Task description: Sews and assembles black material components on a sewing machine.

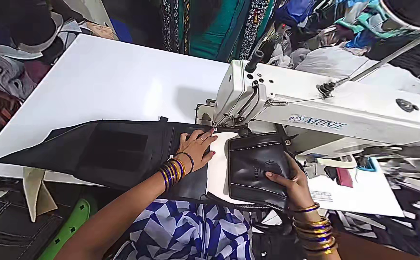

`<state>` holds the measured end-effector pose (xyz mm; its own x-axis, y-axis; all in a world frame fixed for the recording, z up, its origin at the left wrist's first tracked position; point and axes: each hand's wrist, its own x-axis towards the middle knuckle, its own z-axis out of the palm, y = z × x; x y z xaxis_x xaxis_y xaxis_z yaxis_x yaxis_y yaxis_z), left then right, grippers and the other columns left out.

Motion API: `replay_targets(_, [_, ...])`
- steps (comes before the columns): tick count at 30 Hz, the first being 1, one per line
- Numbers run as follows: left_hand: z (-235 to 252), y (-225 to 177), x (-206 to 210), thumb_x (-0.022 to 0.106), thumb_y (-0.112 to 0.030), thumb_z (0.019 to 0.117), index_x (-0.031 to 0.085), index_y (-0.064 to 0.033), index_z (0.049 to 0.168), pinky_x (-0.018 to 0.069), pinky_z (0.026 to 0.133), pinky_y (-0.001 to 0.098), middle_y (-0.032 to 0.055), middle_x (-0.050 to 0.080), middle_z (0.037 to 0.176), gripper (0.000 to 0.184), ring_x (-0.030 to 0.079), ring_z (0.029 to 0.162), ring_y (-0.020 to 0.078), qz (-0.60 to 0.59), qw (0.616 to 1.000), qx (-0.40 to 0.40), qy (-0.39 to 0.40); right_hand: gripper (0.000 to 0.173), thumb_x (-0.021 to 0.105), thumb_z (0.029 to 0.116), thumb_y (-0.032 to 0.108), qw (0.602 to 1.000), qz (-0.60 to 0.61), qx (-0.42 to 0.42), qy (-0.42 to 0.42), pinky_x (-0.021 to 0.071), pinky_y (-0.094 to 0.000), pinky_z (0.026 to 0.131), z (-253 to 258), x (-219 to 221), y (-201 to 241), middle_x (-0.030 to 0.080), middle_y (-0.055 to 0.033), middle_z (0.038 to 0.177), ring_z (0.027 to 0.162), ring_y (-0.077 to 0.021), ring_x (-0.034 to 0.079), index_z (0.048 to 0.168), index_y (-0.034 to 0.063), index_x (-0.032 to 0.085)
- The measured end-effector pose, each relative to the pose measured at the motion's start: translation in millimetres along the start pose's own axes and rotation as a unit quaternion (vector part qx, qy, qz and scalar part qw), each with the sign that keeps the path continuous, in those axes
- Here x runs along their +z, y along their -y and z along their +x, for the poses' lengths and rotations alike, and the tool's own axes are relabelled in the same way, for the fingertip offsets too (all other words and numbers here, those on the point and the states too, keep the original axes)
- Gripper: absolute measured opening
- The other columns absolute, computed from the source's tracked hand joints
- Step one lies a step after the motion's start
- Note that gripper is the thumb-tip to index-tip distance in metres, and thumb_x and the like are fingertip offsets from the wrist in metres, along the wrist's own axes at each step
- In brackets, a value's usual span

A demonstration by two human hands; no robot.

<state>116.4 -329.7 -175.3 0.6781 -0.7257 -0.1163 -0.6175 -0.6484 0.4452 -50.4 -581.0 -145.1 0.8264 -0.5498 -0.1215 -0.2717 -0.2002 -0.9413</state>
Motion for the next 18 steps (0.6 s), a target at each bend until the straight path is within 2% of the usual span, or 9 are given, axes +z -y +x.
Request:
replay_targets(5, [5, 0, -1, 0.054, -0.04, 0.1048, 0.047, -0.0207, 0.154, 0.0276, 0.107, 0.0643, -0.0002, 0.036, 0.166, 0.053, 0.034, 0.149, 0.0322, 0.028, 0.999, 0.004, -0.02, 0.098, 0.077, 0.0691, 0.0, 1.0, -0.021, 0.003, 0.007, 0.0556, -0.0197, 0.089, 12, 2, -1, 0.058, -0.0144, 0.137, 0.109, -0.005, 0.065, 0.157, 0.0042, 0.033])
replay_targets(6, [4, -5, -1, 0.052, -0.04, 0.1056, 0.044, -0.0203, 0.156, 0.0246, 0.109, 0.0665, 0.0015, 0.033, 0.167, 0.055, 0.031, 0.151, 0.033, 0.033, 0.999, -0.008, -0.008, 0.099, 0.078, 0.0691, 0.001, 0.999, -0.032, 0.005, 0.007, 0.0556, -0.0215, 0.089, 15, 2, -2, 0.058, -0.0153, 0.137, 0.109, -0.0064, 0.065, 0.157, 0.0051, 0.033])
replay_targets(8, [-5, -26, 0, 0.051, -0.043, 0.1059, 0.034, -0.0157, 0.161, 0.0082, 0.115, 0.0748, 0.0094, 0.021, 0.171, 0.064, 0.013, 0.158, 0.0371, 0.0, 0.998, -0.041, 0.037, 0.101, 0.081, 0.0695, 0.004, 0.998, -0.062, 0.002, 0.014, 0.0534, -0.0244, 0.094, 19, 1, -3, 0.057, -0.0182, 0.139, 0.114, -0.0097, 0.063, 0.158, 0.0045, 0.032])
replay_targets(10, [-21, -50, 9, 0.047, -0.056, 0.103, 0.025, -0.0123, 0.164, -0.0046, 0.116, 0.0762, 0.013, 0.01, 0.173, 0.078, 0.001, 0.159, 0.037, -0.037, 0.995, -0.048, 0.076, 0.103, 0.082, 0.0739, 0.022, 0.99, -0.136, -0.023, 0.042, 0.0451, -0.0303, 0.108, 25, -5, -4, 0.052, -0.0225, 0.146, 0.129, -0.0165, 0.056, 0.159, 0.0011, 0.028])
replay_targets(11, [-27, -56, 17, 0.044, -0.063, 0.1008, 0.019, -0.0119, 0.165, -0.008, 0.116, 0.0752, 0.0116, 0.008, 0.173, 0.086, -0.002, 0.159, 0.0355, -0.037, 0.995, -0.047, 0.081, 0.103, 0.078, 0.0791, 0.037, 0.978, -0.197, -0.039, 0.055, 0.0406, -0.0392, 0.113, 26, -12, -5, 0.05, -0.0256, 0.148, 0.135, -0.0248, 0.053, 0.159, -0.0005, 0.027])
replay_targets(12, [-30, -58, 23, 0.043, -0.067, 0.0989, 0.018, -0.0122, 0.165, -0.0086, 0.116, 0.0743, 0.0102, 0.008, 0.173, 0.09, -0.002, 0.16, 0.034, -0.031, 0.996, -0.047, 0.072, 0.096, 0.071, 0.0845, 0.048, 0.962, -0.263, -0.066, 0.044, 0.0436, -0.0494, 0.11, 27, -22, -5, 0.056, -0.0277, 0.142, 0.129, -0.0328, 0.058, 0.157, -0.0023, 0.034])
replay_targets(14, [-28, -55, 28, 0.042, -0.07, 0.0976, 0.019, -0.0138, 0.165, -0.0068, 0.117, 0.0732, 0.0076, 0.01, 0.173, 0.091, 0.0, 0.16, 0.0315, -0.022, 0.997, -0.045, 0.053, 0.064, 0.065, 0.0962, 0.039, 0.915, -0.375, -0.135, -0.055, 0.0487, -0.0668, 0.09, 25, -43, 3, 0.065, -0.0362, 0.118, 0.104, -0.0502, 0.066, 0.135, -0.0106, 0.057])
replay_targets(15, [-29, -54, 30, 0.042, -0.07, 0.0976, 0.021, -0.0136, 0.165, -0.0056, 0.117, 0.0732, 0.0071, 0.012, 0.173, 0.09, 0.001, 0.16, 0.0312, -0.024, 0.998, -0.042, 0.044, 0.05, 0.064, 0.0986, 0.03, 0.882, -0.43, -0.152, -0.115, 0.0452, -0.0728, 0.087, 26, -52, 4, 0.063, -0.0409, 0.114, 0.103, -0.0582, 0.063, 0.123, -0.0137, 0.064])
replay_targets(18, [-28, -51, 30, 0.041, -0.069, 0.0981, 0.022, -0.0127, 0.164, -0.0042, 0.117, 0.0732, 0.0054, 0.014, 0.173, 0.089, 0.002, 0.16, 0.0305, -0.017, 0.999, -0.037, 0.036, 0.026, 0.057, 0.0983, 0.008, 0.808, -0.509, -0.186, -0.232, 0.0462, -0.0707, 0.088, 41, -57, -21, 0.065, -0.0412, 0.107, 0.105, -0.0599, 0.063, 0.098, -0.0143, 0.07])
